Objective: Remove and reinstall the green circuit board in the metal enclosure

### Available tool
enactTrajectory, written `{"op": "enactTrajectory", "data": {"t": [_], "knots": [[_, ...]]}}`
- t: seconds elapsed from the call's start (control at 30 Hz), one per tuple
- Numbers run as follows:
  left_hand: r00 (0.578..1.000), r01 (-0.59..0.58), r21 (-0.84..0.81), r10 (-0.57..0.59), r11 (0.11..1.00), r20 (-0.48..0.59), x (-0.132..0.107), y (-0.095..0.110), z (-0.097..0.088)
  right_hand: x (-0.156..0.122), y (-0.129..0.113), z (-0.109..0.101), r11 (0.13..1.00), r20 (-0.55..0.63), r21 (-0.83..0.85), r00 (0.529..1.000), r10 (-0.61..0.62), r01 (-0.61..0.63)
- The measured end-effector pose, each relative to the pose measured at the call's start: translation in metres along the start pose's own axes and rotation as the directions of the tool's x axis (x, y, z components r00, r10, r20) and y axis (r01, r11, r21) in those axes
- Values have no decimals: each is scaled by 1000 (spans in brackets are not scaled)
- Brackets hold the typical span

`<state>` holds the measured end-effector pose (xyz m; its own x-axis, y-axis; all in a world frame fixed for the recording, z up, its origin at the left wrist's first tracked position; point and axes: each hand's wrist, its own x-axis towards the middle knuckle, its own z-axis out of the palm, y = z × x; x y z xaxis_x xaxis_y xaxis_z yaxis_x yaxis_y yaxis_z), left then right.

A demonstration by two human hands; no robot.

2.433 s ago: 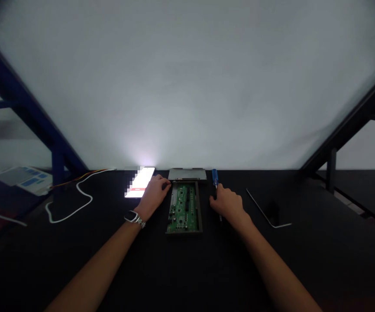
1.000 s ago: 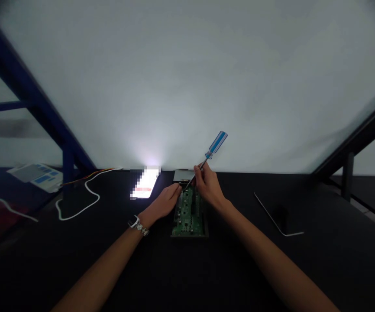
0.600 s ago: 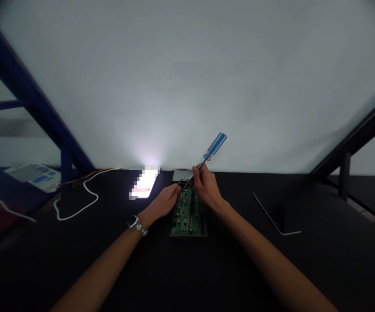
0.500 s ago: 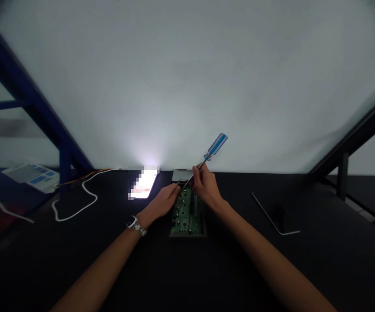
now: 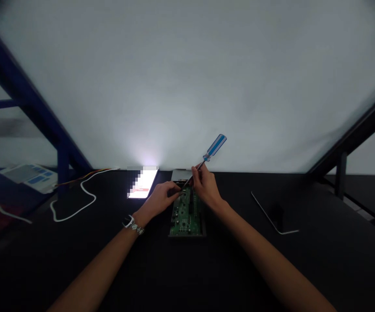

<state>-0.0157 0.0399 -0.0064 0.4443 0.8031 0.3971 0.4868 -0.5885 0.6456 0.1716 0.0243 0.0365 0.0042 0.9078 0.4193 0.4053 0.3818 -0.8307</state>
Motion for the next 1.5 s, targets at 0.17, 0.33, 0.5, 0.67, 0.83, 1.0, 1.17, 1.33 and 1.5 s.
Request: {"op": "enactTrajectory", "data": {"t": [0.17, 0.33, 0.5, 0.67, 0.83, 1.0, 1.17, 1.33, 1.5], "knots": [[999, 17, -17, -17, 1000, -27, 0, 2, 5, 2, -1, -3, 1000, 3, -30, 1000, -3, 4], [999, 18, 8, -18, 1000, -37, 6, 8, 2, 8, -2, -15, 991, -27, -119, 998, -58, 54], [995, -88, 187, 95, 978, -26, 20, 9, -10, 13, 1, -26, 983, -76, -179, 995, -62, 48], [991, -129, 290, 112, 948, 74, 30, 3, -5, 15, 1, -27, 992, -66, -120, 997, -40, 32], [995, -101, 321, 97, 942, 28, 29, -4, 5, 14, -2, -23, 1000, -22, -22, 1000, -22, 22], [995, -83, 262, 93, 962, -24, 26, -2, 8, 14, -2, -18, 999, -17, -23, 999, -37, 37], [984, -67, 80, 80, 994, -160, 22, 8, 9, 22, -5, -3, 989, 42, -102, 994, -104, 108], [978, 32, -157, -63, 987, -198, 21, 11, 13, 32, -8, 13, 954, 76, -218, 978, -194, 206], [961, 99, -165, -137, 981, -241, 23, 9, 17, 34, -2, 20, 948, 76, -226, 974, -214, 226]]}}
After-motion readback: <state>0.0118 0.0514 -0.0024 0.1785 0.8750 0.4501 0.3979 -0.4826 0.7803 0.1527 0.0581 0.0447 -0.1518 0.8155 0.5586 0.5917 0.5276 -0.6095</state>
